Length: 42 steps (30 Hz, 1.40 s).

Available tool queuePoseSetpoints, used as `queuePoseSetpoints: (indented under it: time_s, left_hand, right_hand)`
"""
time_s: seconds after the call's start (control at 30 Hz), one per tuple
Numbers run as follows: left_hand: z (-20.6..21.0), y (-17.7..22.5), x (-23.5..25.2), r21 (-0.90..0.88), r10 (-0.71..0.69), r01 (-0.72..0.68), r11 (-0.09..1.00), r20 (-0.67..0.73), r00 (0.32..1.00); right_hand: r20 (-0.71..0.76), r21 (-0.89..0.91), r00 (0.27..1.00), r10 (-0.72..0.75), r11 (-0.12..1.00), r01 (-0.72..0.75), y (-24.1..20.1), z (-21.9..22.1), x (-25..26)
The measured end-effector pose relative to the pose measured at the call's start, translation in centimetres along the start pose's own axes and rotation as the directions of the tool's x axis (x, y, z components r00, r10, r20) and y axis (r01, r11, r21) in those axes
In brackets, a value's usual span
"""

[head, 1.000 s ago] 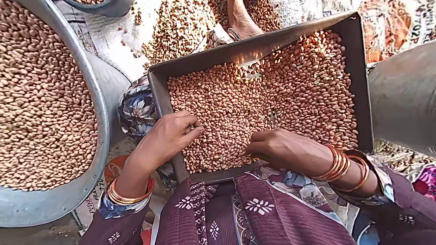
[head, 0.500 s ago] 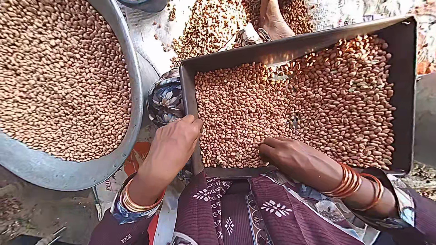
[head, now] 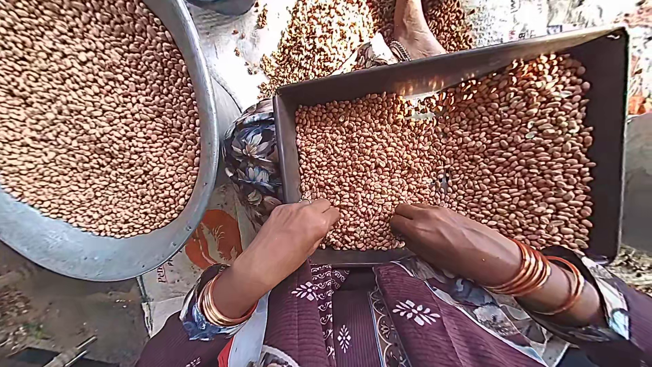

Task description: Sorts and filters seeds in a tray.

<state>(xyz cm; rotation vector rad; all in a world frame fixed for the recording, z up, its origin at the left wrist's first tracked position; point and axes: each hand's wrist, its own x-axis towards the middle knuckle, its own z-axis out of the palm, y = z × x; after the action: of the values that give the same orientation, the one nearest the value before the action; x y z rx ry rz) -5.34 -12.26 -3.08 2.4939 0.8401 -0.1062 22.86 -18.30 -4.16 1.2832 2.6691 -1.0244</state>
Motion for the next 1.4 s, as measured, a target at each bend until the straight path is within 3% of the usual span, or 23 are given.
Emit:
queuePoseSetpoints:
  time_s: [0.47, 0.6, 0.7, 0.8, 0.9, 0.97, 1.03, 1.13, 1.23, 1.27, 1.3, 1.33, 1.4]
  left_hand:
    - [2.1, -1.3, -0.1, 0.073, 0.039, -0.038, 0.997, -0.019, 0.999]
    - [2.7, -1.1, 0.2, 0.023, 0.018, -0.017, 1.000, -0.053, 0.998]
    - [2.6, -1.2, 0.6, -0.157, -0.005, -0.022, 0.987, -0.171, 0.985]
    - [1.9, -1.4, 1.4, -0.539, -0.087, -0.033, 0.842, -0.196, 0.977]
    - [1.8, -0.6, 3.4, -0.829, -0.145, 0.011, 0.558, -0.085, 0.986]
    - [1.6, -0.1, 4.7, -0.924, -0.125, 0.073, 0.375, 0.028, 0.992]
    - [1.0, 0.1, 5.5, -0.945, -0.061, 0.168, 0.280, 0.157, 0.986]
    - [0.0, -0.1, 5.7, -0.912, -0.090, 0.247, 0.328, 0.231, 0.969]
    - [-0.8, -0.8, 5.5, -0.865, -0.231, 0.212, 0.455, 0.116, 0.966]
    - [-0.9, -1.1, 5.5, -0.851, -0.273, 0.196, 0.487, 0.065, 0.960]
    - [-1.1, -1.4, 5.5, -0.849, -0.301, 0.177, 0.498, 0.022, 0.953]
    - [-1.3, -1.6, 5.6, -0.856, -0.321, 0.157, 0.493, -0.011, 0.947]
    - [-1.5, -2.1, 5.7, -0.871, -0.351, 0.131, 0.474, -0.051, 0.935]
  right_hand:
    - [0.085, 0.022, 0.995, 0.052, 0.998, -0.054, -0.3, -0.4, 0.2]
    - [0.084, 0.012, 0.995, 0.053, 0.998, -0.054, -0.3, -0.4, 0.2]
    - [0.030, -0.038, 0.999, 0.045, 0.998, -0.044, -0.4, -0.6, 0.2]
    - [-0.200, -0.095, 0.980, -0.023, 0.995, 0.004, -1.3, -1.5, 0.8]
    - [-0.377, -0.107, 0.916, -0.136, 0.989, 0.102, -2.9, -3.3, 1.6]
    - [-0.441, -0.116, 0.884, -0.152, 0.987, 0.112, -3.1, -4.8, 2.0]
    - [-0.506, -0.139, 0.859, -0.076, 0.990, 0.006, -2.0, -7.1, 1.5]
    - [-0.541, -0.179, 0.821, 0.182, 0.929, -0.323, 2.6, -10.9, 0.8]
    - [-0.343, -0.215, 0.718, 0.605, 0.694, -0.687, 8.0, -11.3, 1.9]
    - [-0.252, -0.231, 0.678, 0.691, 0.637, -0.735, 9.0, -10.5, 3.0]
    - [-0.188, -0.229, 0.683, 0.706, 0.645, -0.730, 9.5, -9.3, 3.9]
    - [-0.154, -0.198, 0.750, 0.643, 0.724, -0.661, 9.5, -8.3, 4.6]
    - [-0.139, 0.023, 0.920, 0.366, 0.930, -0.367, 8.9, -7.5, 5.0]
